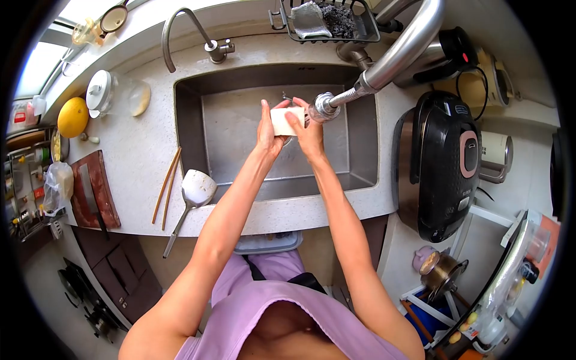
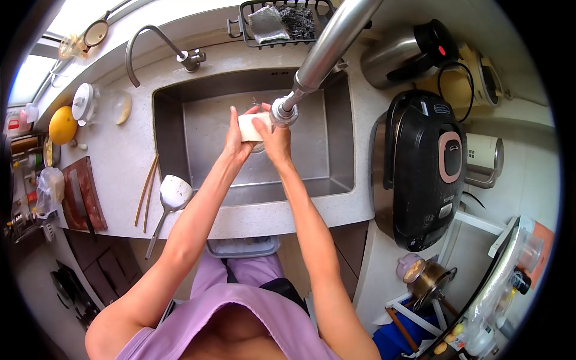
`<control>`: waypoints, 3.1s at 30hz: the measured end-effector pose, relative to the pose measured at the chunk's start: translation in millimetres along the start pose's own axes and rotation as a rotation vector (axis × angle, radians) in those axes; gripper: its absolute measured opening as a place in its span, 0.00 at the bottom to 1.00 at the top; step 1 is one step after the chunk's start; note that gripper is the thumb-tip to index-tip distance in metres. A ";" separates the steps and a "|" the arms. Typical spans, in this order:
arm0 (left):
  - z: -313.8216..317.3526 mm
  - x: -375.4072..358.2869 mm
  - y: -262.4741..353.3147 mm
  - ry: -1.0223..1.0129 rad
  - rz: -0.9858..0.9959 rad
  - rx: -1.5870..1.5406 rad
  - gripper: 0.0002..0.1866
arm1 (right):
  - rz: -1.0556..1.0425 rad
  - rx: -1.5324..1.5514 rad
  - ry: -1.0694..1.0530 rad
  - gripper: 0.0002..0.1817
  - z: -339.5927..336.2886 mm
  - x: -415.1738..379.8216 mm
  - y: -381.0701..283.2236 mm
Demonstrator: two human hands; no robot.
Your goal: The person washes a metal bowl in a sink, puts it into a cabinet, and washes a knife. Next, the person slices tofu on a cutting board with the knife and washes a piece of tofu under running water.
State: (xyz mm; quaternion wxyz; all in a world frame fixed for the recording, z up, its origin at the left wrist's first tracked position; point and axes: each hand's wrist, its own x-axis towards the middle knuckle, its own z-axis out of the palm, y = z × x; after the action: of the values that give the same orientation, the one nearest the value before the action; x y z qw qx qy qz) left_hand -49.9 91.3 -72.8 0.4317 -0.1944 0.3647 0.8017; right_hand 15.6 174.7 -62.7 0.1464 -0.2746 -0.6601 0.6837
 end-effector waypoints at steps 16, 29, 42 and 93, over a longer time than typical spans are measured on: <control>-0.4 -0.3 -6.4 -0.005 0.506 0.634 0.23 | 0.193 0.579 -0.016 0.27 1.0 -3.3 3.3; 4.0 7.9 -14.2 -0.385 -0.161 -0.395 0.24 | -0.344 -0.593 -0.198 0.32 -12.0 -16.8 -28.8; 21.0 16.1 -18.9 -0.621 -0.277 -0.704 0.29 | -0.696 -0.801 -0.363 0.28 -17.9 -17.7 -43.7; 16.9 -12.8 -25.2 -0.130 0.277 0.173 0.24 | -0.097 0.069 0.223 0.13 -2.2 13.9 3.9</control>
State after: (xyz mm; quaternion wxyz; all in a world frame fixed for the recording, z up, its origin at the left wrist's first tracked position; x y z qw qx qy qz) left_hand -21.7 106.0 -64.2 0.3549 -0.0523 0.4270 0.8300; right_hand 6.2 183.9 -69.0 0.2613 -0.3112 -0.6284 0.6633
